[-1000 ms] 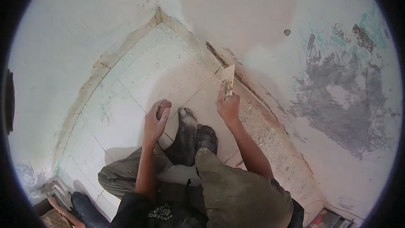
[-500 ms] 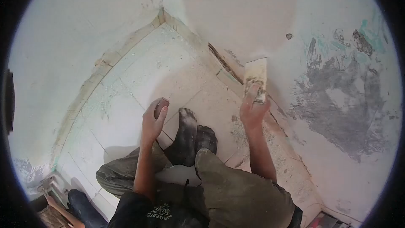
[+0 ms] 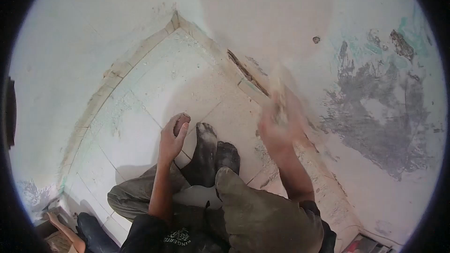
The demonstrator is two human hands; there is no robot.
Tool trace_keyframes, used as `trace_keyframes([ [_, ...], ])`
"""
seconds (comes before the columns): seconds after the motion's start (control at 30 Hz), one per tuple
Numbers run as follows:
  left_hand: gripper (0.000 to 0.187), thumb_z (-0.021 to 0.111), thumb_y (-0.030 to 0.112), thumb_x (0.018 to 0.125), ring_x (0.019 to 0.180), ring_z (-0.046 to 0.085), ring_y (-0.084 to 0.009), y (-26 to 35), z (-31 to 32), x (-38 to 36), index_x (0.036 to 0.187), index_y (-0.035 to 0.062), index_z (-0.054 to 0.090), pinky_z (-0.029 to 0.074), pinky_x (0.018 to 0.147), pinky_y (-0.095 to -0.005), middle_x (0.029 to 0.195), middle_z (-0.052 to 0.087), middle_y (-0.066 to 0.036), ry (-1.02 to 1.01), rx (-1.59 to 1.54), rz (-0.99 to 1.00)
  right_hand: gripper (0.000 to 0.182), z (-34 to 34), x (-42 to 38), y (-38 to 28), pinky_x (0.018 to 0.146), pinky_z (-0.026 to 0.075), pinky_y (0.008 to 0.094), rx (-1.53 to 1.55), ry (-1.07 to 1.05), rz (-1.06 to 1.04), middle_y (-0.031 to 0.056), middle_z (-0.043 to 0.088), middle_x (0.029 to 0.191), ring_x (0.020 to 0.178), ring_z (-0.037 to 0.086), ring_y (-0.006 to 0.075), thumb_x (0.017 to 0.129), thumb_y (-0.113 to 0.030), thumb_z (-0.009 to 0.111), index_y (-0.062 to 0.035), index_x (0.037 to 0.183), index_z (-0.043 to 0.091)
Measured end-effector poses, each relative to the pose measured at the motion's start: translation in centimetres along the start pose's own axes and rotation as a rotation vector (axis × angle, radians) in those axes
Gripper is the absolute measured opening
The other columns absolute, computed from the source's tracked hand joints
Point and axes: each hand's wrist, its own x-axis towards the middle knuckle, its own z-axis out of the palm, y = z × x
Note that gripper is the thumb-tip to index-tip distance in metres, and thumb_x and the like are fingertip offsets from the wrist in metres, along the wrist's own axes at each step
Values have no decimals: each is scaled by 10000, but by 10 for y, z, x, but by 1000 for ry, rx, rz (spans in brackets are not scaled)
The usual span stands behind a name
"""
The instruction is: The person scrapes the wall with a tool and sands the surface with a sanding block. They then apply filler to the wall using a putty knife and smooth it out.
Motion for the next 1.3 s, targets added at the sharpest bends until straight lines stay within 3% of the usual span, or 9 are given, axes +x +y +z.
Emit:
trace_keyframes([
  [0.13,390,600,261,875,1043,584,-340,8,-1,-3,1166,6,549,446,884,-383,1086,614,-207,-15,6,-27,313,79,19,48,689,500,414,-426,-358,43,166,651,880,758,628,327,793,-145,589,-33,1083,632],
  [0.23,375,592,248,879,1041,586,-332,13,-7,-6,1166,11,552,442,891,-378,1089,614,-201,-20,16,-23,262,77,11,31,651,505,407,-223,-163,-278,146,655,836,708,630,305,794,-142,597,-28,1023,656],
  [0.47,349,579,211,880,1021,595,-310,8,-10,-3,1168,16,554,440,897,-372,1084,622,-176,38,21,-31,182,43,12,22,609,494,406,-214,-14,-181,196,642,808,663,620,347,829,-109,577,-17,969,647],
  [0.53,332,575,198,881,1002,602,-283,13,-10,-5,1154,10,562,444,887,-358,1061,630,-169,27,-15,-24,196,67,15,50,611,495,408,-454,-392,-37,200,639,812,682,623,348,814,-97,600,-16,987,644],
  [0.63,316,571,185,882,984,608,-254,11,-10,-9,1140,3,569,448,876,-343,1038,639,-161,50,-6,-11,216,73,-4,41,617,491,421,-571,-599,-2,204,638,827,699,623,348,823,-128,595,-18,1003,645],
  [0.73,323,571,185,882,990,607,-257,11,-12,-4,1148,3,566,448,879,-343,1041,638,-163,68,9,4,200,50,-1,16,646,502,408,-255,-162,-188,164,649,810,706,633,319,843,-174,570,-30,972,621],
  [0.97,341,573,191,879,1001,605,-265,6,-10,-3,1160,0,559,449,881,-349,1056,635,-168,67,10,3,363,62,9,43,709,494,405,-467,-180,-165,176,617,894,835,608,321,814,-155,586,-23,1150,549],
  [1.07,346,572,204,881,992,608,-269,6,-10,-5,1158,-3,560,451,875,-349,1047,638,-171,89,97,4,370,74,1,46,720,489,403,-532,-537,-20,169,599,905,873,592,320,805,-141,590,1,1145,556],
  [1.3,374,574,231,879,979,616,-287,15,-15,-3,1165,-10,554,452,874,-350,1030,642,-188,78,-6,-11,356,40,3,36,736,498,396,-133,19,-182,203,629,988,869,617,351,808,-130,589,0,1139,580],
])
